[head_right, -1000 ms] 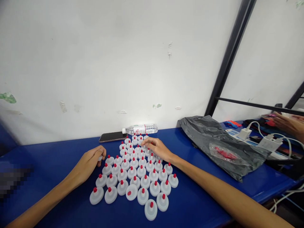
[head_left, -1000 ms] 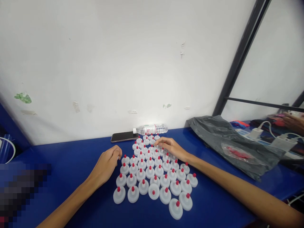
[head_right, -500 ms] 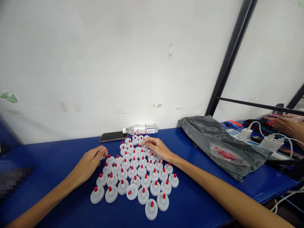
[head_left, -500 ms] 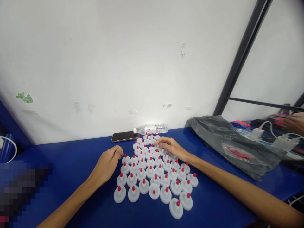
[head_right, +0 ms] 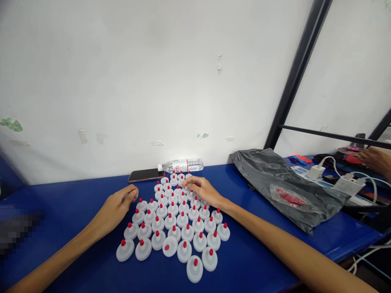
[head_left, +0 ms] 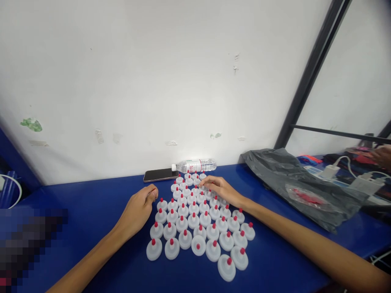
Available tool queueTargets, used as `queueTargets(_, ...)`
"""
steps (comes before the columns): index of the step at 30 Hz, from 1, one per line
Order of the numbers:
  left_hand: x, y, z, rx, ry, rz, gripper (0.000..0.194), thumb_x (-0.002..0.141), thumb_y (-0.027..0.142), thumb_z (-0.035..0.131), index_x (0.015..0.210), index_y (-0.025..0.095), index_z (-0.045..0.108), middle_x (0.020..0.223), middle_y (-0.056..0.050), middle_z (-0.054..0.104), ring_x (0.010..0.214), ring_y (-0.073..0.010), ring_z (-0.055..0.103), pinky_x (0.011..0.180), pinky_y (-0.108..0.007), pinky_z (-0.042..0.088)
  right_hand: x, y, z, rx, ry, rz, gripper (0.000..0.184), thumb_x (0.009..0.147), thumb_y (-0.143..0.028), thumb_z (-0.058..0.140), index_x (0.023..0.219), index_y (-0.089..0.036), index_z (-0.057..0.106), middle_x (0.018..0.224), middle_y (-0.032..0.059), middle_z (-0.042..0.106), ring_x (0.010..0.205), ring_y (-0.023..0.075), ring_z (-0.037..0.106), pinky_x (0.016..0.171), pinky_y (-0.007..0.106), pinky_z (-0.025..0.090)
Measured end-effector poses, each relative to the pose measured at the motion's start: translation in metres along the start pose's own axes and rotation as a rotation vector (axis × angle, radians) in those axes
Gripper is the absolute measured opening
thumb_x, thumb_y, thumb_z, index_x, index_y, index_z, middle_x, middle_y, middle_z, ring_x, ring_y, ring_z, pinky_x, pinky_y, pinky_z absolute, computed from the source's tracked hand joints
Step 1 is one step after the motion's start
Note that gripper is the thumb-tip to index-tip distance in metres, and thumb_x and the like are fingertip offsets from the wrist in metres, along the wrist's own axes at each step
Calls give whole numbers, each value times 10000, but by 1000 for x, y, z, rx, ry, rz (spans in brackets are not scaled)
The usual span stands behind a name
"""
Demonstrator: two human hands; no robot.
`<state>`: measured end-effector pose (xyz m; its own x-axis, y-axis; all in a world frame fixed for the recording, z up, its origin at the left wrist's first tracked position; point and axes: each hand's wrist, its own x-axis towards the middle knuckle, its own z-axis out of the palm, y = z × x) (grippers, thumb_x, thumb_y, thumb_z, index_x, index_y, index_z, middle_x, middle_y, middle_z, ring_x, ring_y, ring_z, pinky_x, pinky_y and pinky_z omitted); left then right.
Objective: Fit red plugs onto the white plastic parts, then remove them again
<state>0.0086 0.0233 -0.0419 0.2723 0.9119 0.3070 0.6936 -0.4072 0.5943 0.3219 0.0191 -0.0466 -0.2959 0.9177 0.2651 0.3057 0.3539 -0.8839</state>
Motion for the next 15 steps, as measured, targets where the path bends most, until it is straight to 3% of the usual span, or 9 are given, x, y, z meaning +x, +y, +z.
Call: queueTargets(15,0,-3,1,32,7,52,336,976,432,287,778,249,488,754,9,556,707,-210,535,705,-333,410,-1,-3,0,2,1,7,202,952,-377,571,989,-253,726,1029,41,733,1025,250,654,949,417,484)
